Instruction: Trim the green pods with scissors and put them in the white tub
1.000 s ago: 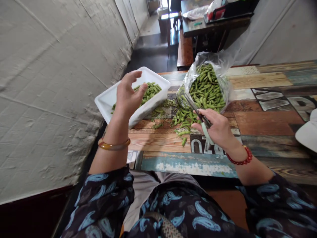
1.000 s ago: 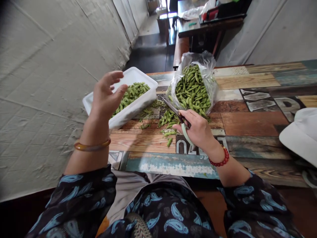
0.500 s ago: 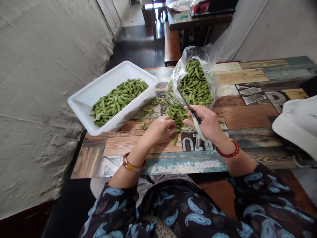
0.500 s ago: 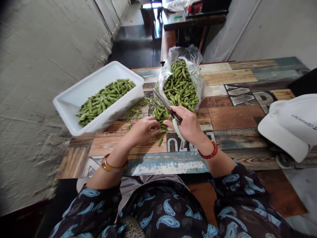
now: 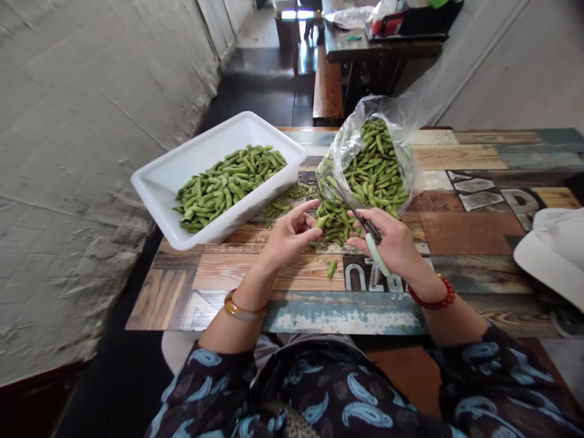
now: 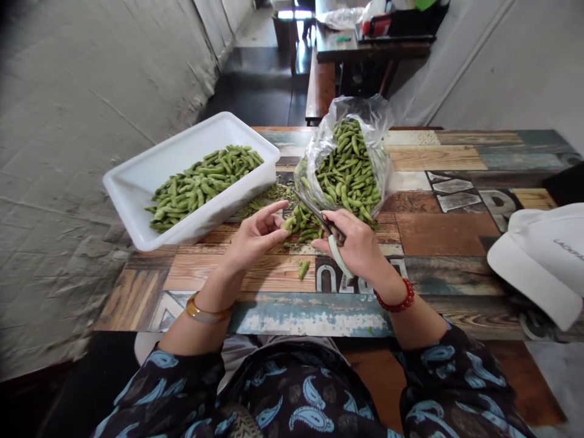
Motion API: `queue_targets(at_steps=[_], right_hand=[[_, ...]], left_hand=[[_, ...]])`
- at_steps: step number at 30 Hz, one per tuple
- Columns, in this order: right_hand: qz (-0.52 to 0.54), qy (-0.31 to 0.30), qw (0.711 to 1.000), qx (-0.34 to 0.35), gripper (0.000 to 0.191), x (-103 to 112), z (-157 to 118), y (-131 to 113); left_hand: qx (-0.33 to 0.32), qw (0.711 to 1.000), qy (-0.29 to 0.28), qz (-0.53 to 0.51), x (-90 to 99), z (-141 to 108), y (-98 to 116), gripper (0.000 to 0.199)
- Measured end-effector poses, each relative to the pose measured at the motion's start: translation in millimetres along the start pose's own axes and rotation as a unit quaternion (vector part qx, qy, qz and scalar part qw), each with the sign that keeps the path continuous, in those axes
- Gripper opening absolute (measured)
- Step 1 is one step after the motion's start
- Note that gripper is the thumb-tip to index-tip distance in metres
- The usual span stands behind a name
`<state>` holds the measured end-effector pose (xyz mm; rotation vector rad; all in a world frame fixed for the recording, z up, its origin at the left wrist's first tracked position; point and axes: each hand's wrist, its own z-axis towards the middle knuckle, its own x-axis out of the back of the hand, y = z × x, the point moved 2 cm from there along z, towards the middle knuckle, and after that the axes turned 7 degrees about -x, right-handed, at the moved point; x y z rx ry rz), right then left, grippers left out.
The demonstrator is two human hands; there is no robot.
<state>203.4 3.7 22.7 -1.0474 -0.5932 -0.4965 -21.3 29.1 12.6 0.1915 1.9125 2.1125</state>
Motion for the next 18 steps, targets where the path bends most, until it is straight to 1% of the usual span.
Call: queue_targets(at_steps=[1,3,5,7,9,11,14,18], right_hand=[[-0.004,-0.008,1.000,0.009,0.043,-1.7,-0.7,0.4],[-0.012,-0.022,0.999,0.021,0.043,-4.7,-2.2,1.4],[-0.016,-0.038,0.999,0.022,0.043,-7.0,-3.3,2.3],[-0.015,-0.061,0.998,0.019,0.044,-8.5,-3.9,2.8],[-0.012,-0.083,0.996,0.018,0.046,-9.3,-4.3,2.6],[-0.003,-0.093,0.995,0.022,0.047,-9.7,-4.5,1.5],[0.011,-0.092,0.995,0.032,0.048,-10.3,-5.0,-0.9],[0.016,-0.093,0.995,0.037,0.048,-11.9,-5.6,-2.9]], left_hand=[[0.007,1.000,0.005,-0.019,0.3,-0.1,-0.1,0.053],[0.019,0.999,0.009,-0.040,0.0,-1.2,-1.3,0.042],[0.026,0.998,0.010,-0.053,-1.0,-2.5,-2.8,0.033],[0.025,0.998,0.010,-0.057,-2.4,-3.5,-3.0,0.030],[0.019,0.999,0.005,-0.050,-4.2,-4.0,-2.0,0.028],[0.013,0.999,-0.006,-0.031,-6.2,-4.0,-0.8,0.028],[0.000,1.000,-0.024,0.002,-8.5,-3.6,-0.5,0.026],[-0.011,0.999,-0.029,0.021,-9.7,-3.4,-3.0,0.021]])
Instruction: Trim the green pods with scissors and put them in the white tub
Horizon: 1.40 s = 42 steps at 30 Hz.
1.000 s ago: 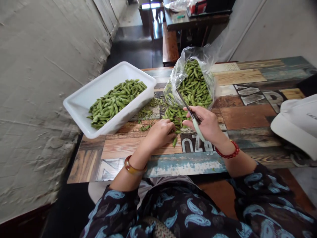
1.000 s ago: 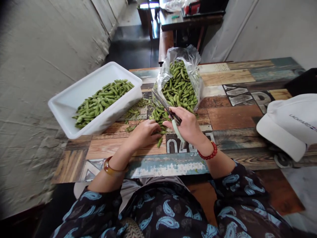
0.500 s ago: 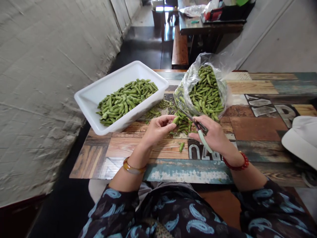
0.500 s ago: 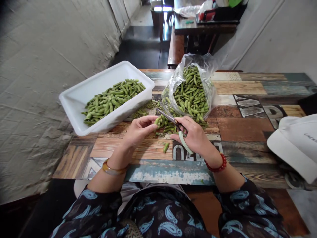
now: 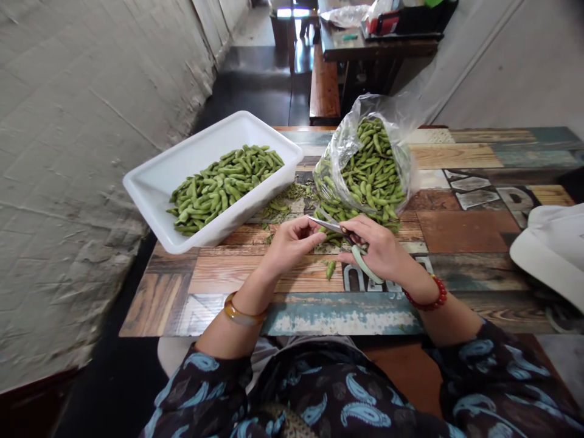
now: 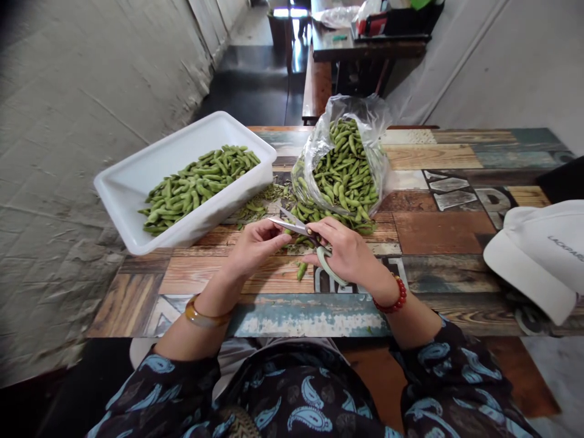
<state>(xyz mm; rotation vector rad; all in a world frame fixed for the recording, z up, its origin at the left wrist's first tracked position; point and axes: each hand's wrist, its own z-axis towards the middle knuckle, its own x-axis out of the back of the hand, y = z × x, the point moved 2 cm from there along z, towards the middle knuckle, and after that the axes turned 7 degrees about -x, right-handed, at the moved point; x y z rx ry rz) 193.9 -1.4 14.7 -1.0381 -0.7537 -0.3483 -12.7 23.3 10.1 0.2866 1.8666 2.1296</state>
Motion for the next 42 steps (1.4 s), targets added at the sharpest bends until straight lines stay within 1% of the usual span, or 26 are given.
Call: queue_targets(at_steps=[7,11,14,17,19,21,24,26,33,38,42], right_hand=[[-0.003,-0.005,1.000,0.006,0.040,0.6,-1.5,0.6],[-0.023,-0.005,1.000,0.006,0.035,1.2,-1.7,1.2],[-0.043,0.019,0.999,-0.008,0.036,2.1,-0.6,3.7],[-0.058,0.052,0.997,-0.021,0.038,3.8,0.6,5.9],[-0.056,0.050,0.997,-0.019,0.040,4.4,0.9,5.1],[-0.047,0.030,0.998,-0.016,0.042,4.3,0.6,2.2],[-0.041,0.001,0.999,-0.013,0.045,3.5,0.1,-3.3],[-0.044,-0.004,0.999,-0.013,0.045,3.1,0.0,-5.9],[-0.045,-0.001,0.999,0.003,0.045,1.9,-0.3,-6.2],[-0.042,0.010,0.999,0.007,0.044,1.2,-0.5,-6.7],[-0.040,0.013,0.999,0.010,0.044,0.8,-0.4,-7.4]], left_hand=[[0.007,1.000,0.000,-0.008,0.3,-0.3,-4.3,0.021],[0.006,1.000,0.019,-0.009,0.5,0.2,-4.1,0.022],[0.036,0.996,0.044,-0.071,0.4,0.2,-1.4,0.025],[0.075,0.982,0.069,-0.160,1.3,0.3,0.8,0.030],[0.088,0.971,0.079,-0.206,2.4,0.8,1.3,0.033],[0.091,0.962,0.083,-0.242,3.5,1.6,1.4,0.035],[0.092,0.953,0.082,-0.275,4.0,2.2,2.2,0.035],[0.098,0.949,0.081,-0.290,3.6,1.9,3.4,0.033],[0.126,0.936,0.070,-0.320,1.1,-0.2,3.6,0.034],[0.129,0.932,0.073,-0.330,1.7,0.0,1.3,0.034],[0.128,0.930,0.065,-0.338,1.3,0.0,1.7,0.031]])
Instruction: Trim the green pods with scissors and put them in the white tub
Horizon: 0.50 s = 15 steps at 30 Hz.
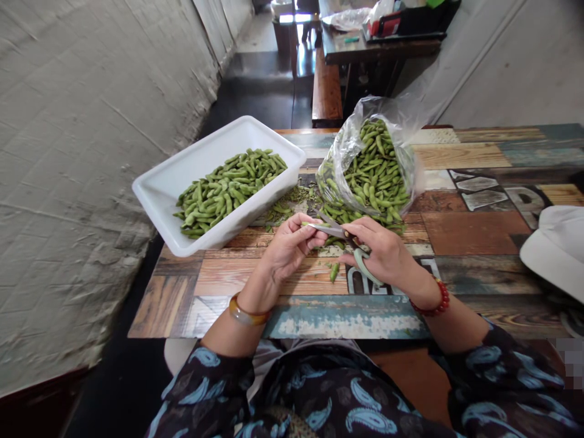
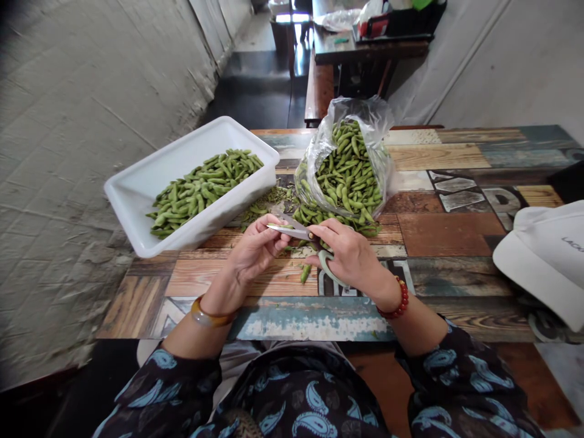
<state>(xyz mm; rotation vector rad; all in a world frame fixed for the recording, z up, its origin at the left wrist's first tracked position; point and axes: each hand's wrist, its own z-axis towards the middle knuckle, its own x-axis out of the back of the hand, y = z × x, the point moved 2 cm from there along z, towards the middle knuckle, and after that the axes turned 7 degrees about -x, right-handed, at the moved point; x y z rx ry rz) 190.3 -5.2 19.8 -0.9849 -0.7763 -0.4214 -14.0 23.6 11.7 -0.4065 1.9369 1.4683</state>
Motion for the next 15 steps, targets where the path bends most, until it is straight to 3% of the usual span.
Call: queue_targets(at_steps=[15], right_hand=[[0.014,0.013,1.000,0.018,0.043,-1.7,-2.0,2.4]], left_hand=[[0.007,1.000,0.003,0.009,-2.2,-1.5,-0.4,0.031]])
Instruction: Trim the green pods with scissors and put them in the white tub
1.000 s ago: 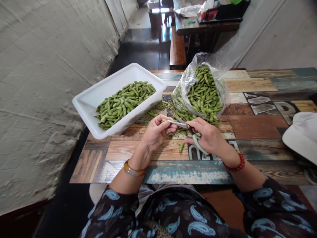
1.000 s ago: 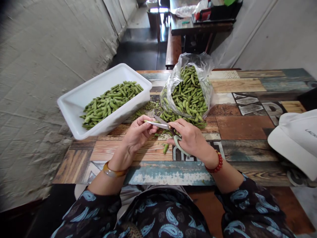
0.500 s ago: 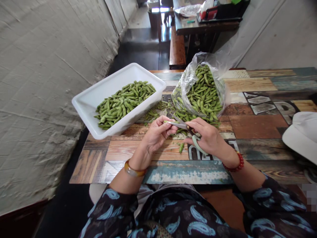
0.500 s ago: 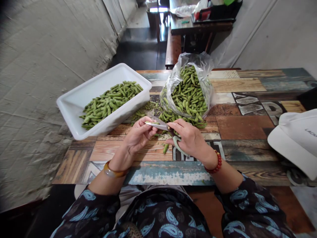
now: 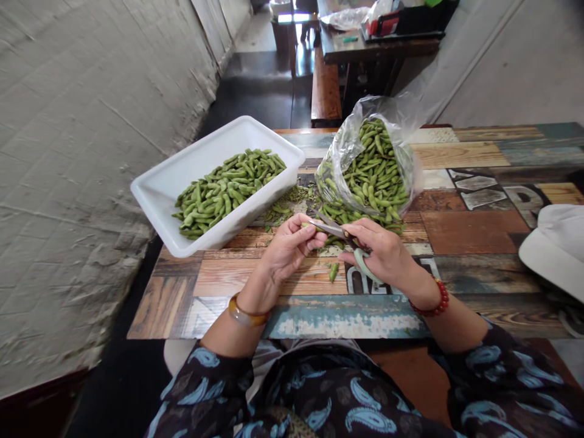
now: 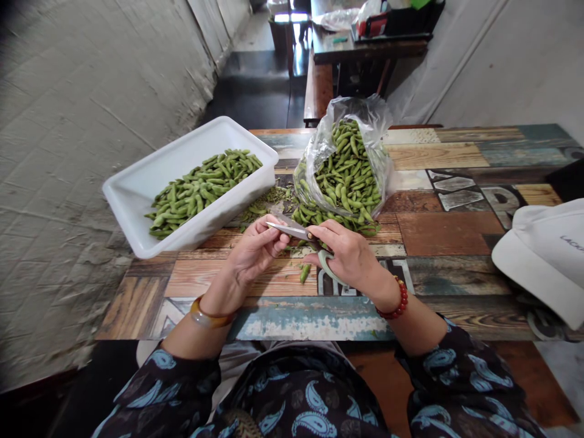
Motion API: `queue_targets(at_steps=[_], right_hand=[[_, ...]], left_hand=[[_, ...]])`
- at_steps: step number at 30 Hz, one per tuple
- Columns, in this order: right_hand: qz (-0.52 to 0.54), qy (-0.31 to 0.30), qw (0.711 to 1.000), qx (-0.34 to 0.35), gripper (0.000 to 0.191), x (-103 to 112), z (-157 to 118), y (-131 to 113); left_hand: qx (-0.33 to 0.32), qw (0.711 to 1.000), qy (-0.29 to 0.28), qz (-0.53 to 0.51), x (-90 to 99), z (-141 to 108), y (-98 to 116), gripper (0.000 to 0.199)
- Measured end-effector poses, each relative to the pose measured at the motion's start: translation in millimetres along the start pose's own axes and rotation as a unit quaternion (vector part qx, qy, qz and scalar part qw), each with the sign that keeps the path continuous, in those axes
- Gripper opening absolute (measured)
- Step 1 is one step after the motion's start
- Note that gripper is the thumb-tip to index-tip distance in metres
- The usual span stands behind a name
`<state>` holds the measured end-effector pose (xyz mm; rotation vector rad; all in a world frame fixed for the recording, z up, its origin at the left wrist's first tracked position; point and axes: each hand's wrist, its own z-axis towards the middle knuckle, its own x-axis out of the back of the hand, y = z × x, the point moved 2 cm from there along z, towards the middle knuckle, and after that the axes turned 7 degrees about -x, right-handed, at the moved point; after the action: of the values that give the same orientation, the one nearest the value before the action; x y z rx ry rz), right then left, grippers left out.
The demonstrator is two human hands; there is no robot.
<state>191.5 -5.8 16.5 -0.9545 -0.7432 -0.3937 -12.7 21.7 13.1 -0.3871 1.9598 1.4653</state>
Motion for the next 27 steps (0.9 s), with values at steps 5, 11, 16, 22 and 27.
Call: queue_targets(at_steps=[5,11,16,22,27], right_hand=[[-0.014,0.005,1.000,-0.010,0.035,1.3,-0.1,-2.8],[-0.038,0.091,0.994,-0.050,0.037,11.4,4.7,8.2],[-0.027,0.103,0.993,-0.058,0.042,13.2,6.3,12.0],[-0.029,0.098,0.994,-0.031,0.040,5.9,4.6,11.4],[-0.037,0.100,0.994,-0.030,0.039,4.6,3.9,11.2]], left_hand=[[-0.004,1.000,-0.005,0.012,2.1,1.3,-0.4,0.030],[-0.017,0.999,-0.034,0.029,-0.6,1.4,3.8,0.020],[-0.007,0.968,-0.096,0.233,-4.6,-0.9,0.1,0.007],[-0.053,0.767,-0.213,0.603,-11.9,-10.3,-11.9,0.022],[-0.088,0.714,-0.197,0.666,-15.7,-20.7,-25.2,0.018]])
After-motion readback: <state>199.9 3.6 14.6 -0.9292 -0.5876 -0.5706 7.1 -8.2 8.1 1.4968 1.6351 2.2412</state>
